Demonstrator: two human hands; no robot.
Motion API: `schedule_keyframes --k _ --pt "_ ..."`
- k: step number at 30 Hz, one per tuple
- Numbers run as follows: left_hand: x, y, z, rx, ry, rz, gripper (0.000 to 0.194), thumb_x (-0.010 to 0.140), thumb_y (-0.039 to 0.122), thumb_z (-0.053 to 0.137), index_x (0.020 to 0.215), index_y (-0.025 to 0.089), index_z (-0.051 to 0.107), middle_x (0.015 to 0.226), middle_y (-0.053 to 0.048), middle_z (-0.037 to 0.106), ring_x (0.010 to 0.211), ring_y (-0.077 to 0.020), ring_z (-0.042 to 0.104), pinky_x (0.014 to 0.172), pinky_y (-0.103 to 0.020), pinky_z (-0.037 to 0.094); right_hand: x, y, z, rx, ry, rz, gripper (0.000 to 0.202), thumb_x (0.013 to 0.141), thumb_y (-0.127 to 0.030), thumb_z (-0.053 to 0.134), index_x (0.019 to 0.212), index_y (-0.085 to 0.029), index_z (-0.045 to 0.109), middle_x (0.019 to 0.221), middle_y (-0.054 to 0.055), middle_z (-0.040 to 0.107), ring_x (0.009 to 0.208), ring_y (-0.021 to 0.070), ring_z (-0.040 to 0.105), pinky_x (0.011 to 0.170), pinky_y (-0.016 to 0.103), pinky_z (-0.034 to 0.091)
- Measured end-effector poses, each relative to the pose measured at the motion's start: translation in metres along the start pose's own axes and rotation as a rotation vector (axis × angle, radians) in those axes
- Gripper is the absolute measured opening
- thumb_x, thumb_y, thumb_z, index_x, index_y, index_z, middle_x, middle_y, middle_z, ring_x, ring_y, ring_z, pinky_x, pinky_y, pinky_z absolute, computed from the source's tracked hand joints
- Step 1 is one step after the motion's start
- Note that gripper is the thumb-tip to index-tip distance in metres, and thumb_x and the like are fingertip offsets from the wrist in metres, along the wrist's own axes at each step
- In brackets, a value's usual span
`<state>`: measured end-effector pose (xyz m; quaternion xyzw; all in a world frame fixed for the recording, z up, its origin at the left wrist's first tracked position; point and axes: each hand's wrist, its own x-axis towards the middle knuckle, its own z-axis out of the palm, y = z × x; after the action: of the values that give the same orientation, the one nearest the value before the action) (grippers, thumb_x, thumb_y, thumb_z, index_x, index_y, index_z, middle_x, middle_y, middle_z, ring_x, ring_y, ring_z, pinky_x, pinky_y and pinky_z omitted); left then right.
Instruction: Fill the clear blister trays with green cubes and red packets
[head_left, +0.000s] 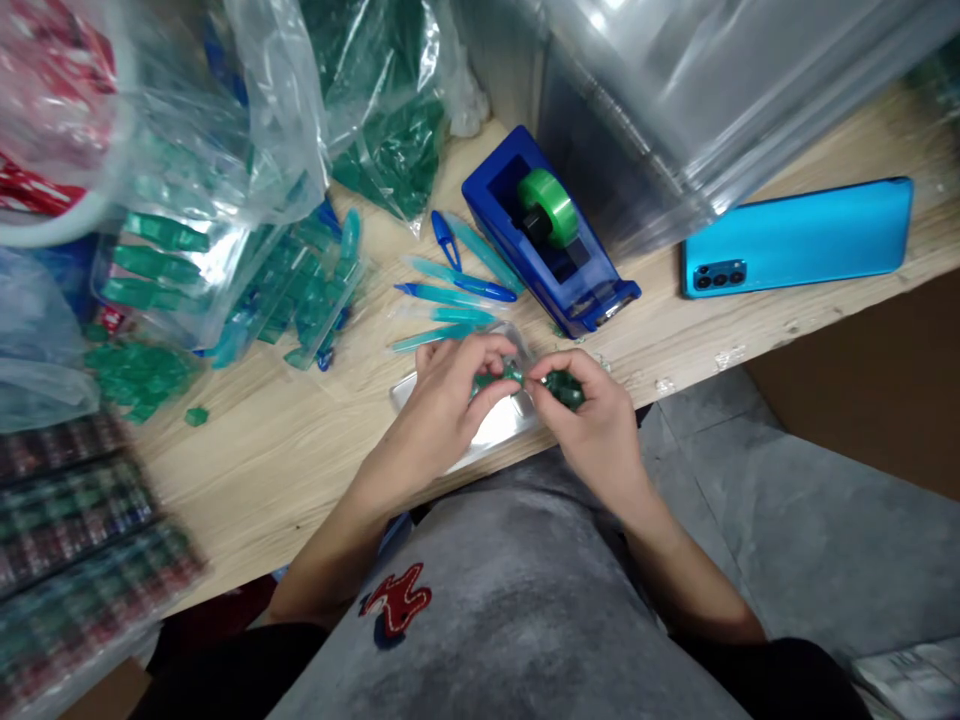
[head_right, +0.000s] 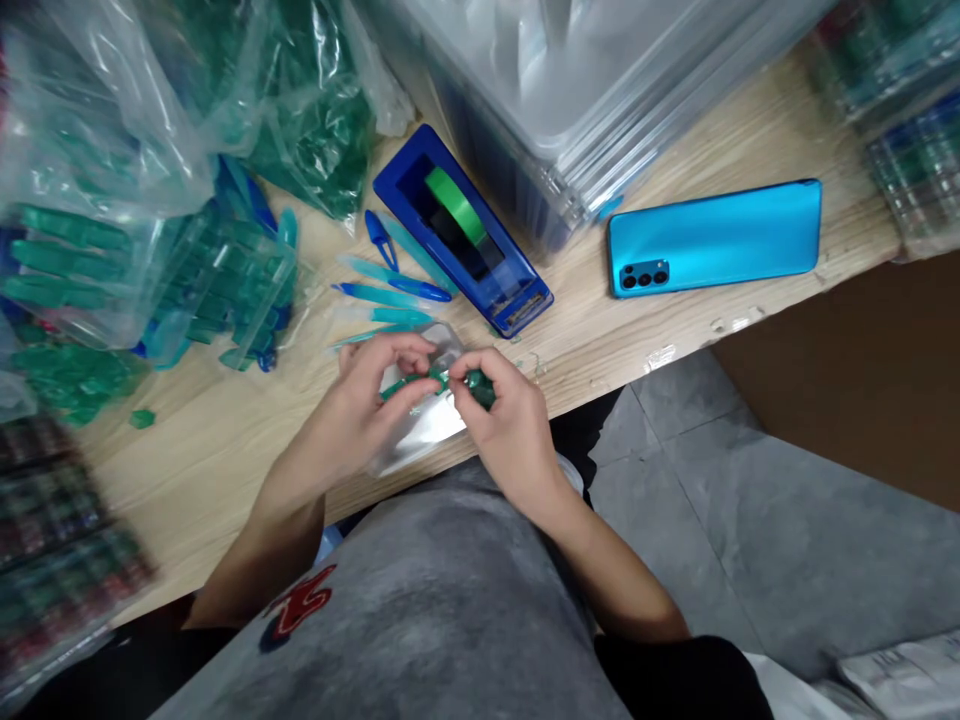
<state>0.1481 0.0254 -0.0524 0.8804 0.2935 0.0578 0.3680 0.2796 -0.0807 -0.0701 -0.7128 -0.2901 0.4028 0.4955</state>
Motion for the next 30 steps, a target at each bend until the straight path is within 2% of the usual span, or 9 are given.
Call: schedule_keyframes --k 6,9,13,17,21,25,28,30 --pt "0.018 -0.011 0.006 0.051 0.02 0.012 0.007 0.096 0.028 0.057 0.1 0.023 0.059 0.091 0.0 0.068 0.088 -0.0188 0.059 0.082 -0.037 0.041 0.005 0.003 0.005 -0.21 0.027 -0.131 0.018 0.085 -0.009 0.053 0.083 -0.023 0.064 0.088 0.001 0.069 0.085 0.0177 0.064 0.078 0.031 0.05" --pt "0.017 -0.013 0.005 0.137 0.016 0.084 0.011 0.096 0.034 0.056 0.096 0.024 0.062 0.091 -0.001 0.068 0.089 -0.021 0.058 0.08 -0.038 0.041 0.003 0.005 0.002 -0.284 0.028 -0.191 0.018 0.088 -0.01 0.054 0.088 -0.023 0.067 0.09 0.004 0.069 0.088 0.0192 0.065 0.08 0.032 0.051" --pt "0.002 -0.014 -0.002 0.194 0.076 0.162 0.016 0.097 0.031 0.054 0.108 0.028 0.065 0.115 -0.004 0.064 0.107 -0.0239 0.056 0.087 -0.041 0.042 0.001 0.007 -0.002 -0.303 0.023 -0.249 0.015 0.092 -0.018 0.058 0.099 -0.022 0.07 0.09 0.005 0.068 0.087 0.0187 0.065 0.079 0.032 0.052" --pt "-0.024 -0.014 -0.006 0.222 0.184 0.119 0.018 0.094 0.022 0.058 0.109 0.031 0.063 0.129 -0.006 0.056 0.118 -0.0264 0.052 0.096 -0.047 0.041 0.002 0.009 0.0 -0.347 -0.012 -0.307 0.022 0.095 -0.026 0.058 0.112 -0.023 0.071 0.089 0.005 0.067 0.085 0.0191 0.065 0.078 0.033 0.053" --pt "-0.044 -0.015 0.004 0.326 0.246 0.164 0.016 0.088 0.022 0.066 0.101 0.031 0.063 0.131 -0.005 0.056 0.119 -0.0281 0.048 0.099 -0.051 0.038 0.007 0.007 0.005 -0.525 -0.068 -0.347 0.024 0.096 -0.027 0.056 0.109 -0.02 0.074 0.085 0.006 0.066 0.078 0.0189 0.064 0.069 0.031 0.051" --pt "-0.049 -0.021 0.02 0.467 0.261 0.216 0.008 0.088 0.022 0.067 0.094 0.025 0.062 0.129 -0.01 0.058 0.118 -0.0282 0.047 0.101 -0.05 0.037 0.013 0.0 0.011 -0.715 -0.16 -0.296 0.02 0.095 -0.024 0.057 0.104 -0.021 0.075 0.091 0.008 0.068 0.079 0.0206 0.066 0.062 0.029 0.047" --pt "-0.049 -0.024 0.024 0.497 0.307 0.236 0.005 0.09 0.02 0.064 0.088 0.021 0.059 0.126 -0.012 0.06 0.117 -0.0281 0.047 0.101 -0.049 0.038 0.015 -0.004 0.01 -0.743 -0.187 -0.244 0.021 0.095 -0.025 0.057 0.107 -0.02 0.074 0.096 0.009 0.07 0.081 0.0211 0.067 0.063 0.029 0.049" --pt "-0.051 -0.022 0.023 0.477 0.317 0.238 0.006 0.091 0.018 0.062 0.087 0.02 0.058 0.126 -0.012 0.059 0.118 -0.0276 0.047 0.101 -0.048 0.039 0.011 -0.006 0.006 -0.675 -0.157 -0.252 0.025 0.095 -0.025 0.057 0.113 -0.017 0.072 0.098 0.01 0.07 0.085 0.0219 0.068 0.068 0.031 0.051"
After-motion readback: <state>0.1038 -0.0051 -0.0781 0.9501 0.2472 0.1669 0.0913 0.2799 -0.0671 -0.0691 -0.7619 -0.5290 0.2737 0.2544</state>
